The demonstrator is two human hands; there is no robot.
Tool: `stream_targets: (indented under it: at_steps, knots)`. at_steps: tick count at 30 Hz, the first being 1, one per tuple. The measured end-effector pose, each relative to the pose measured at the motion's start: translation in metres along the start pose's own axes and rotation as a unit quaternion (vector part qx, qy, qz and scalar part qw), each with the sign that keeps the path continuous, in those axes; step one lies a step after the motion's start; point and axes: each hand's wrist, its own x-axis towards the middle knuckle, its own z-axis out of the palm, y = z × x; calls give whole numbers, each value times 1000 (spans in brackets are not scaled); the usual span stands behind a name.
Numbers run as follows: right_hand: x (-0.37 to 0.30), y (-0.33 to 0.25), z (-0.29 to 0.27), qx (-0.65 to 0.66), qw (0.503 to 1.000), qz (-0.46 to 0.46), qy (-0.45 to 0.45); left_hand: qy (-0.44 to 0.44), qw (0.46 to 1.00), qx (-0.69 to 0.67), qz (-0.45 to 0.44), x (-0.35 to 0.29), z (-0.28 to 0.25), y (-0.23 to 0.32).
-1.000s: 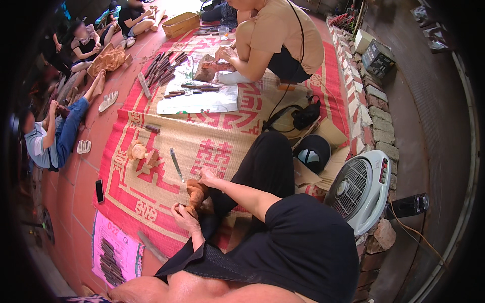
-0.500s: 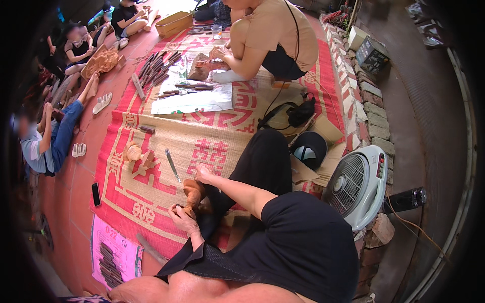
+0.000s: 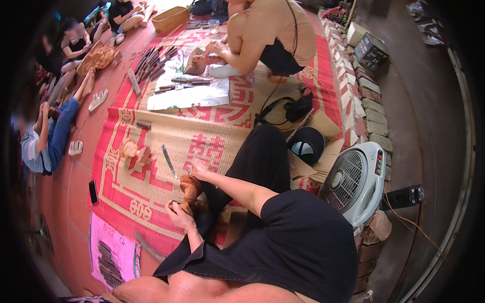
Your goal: The person sits on a mat and carves a small piece of wood using a knife. They rotate the wood and make small cuts while other people work nearby.
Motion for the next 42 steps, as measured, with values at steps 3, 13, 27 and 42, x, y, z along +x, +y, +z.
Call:
stream_targets:
  at_steps: [3, 13, 27, 42]
  knots:
    - [-10, -9, 15, 40, 998, -48, 26, 1, 1000, 16, -13, 1, 3, -3]
    - [-6, -3, 4, -12, 997, -34, 65, 17, 998, -32, -51, -1, 6, -14]
    - [-6, 43, 10, 221, 971, 94, -3, 35, 999, 24, 2, -3, 4, -4]
    - [-31, -6, 11, 103, 993, -44, -24, 17, 959, -67, -275, -29, -15, -2]
